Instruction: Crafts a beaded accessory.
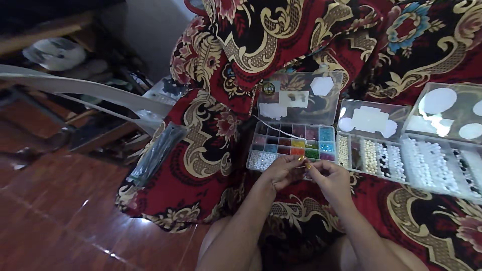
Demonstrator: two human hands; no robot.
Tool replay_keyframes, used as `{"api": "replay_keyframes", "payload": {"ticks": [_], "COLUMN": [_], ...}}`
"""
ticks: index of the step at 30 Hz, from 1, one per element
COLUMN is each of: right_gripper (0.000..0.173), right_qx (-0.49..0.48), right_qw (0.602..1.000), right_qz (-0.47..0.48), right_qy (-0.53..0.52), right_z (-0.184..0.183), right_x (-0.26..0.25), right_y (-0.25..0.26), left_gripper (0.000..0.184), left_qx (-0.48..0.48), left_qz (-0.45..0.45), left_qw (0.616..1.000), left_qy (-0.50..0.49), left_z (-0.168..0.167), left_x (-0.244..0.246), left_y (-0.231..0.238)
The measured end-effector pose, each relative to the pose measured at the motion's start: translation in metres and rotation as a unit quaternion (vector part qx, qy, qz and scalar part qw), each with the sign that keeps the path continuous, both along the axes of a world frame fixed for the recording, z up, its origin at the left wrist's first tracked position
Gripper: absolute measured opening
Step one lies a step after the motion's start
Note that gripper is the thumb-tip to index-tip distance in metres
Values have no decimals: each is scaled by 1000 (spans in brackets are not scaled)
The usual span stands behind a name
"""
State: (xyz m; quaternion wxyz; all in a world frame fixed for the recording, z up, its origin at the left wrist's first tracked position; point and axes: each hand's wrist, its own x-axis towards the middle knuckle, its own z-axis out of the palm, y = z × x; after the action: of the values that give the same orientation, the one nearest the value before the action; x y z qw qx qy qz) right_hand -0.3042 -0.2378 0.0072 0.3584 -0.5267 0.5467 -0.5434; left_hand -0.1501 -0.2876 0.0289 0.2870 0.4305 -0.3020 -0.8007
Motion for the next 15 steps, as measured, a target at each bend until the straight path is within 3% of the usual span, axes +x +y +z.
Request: {"api": "replay_keyframes", "payload": {"ticks": [15], "right_gripper": [11], "right_qx": [21], "right_qw": [999], "right_qz": [9], "right_qy": [-24], "right_z": [4], "right_x": [0], "right_y": [1], "left_gripper": [15], "left_qx": [-27], "left_qz": [-1], "left_qw": [999], "left_qy": [-29], "left_z": [5], "left_x": [-1], "left_y": [0]}}
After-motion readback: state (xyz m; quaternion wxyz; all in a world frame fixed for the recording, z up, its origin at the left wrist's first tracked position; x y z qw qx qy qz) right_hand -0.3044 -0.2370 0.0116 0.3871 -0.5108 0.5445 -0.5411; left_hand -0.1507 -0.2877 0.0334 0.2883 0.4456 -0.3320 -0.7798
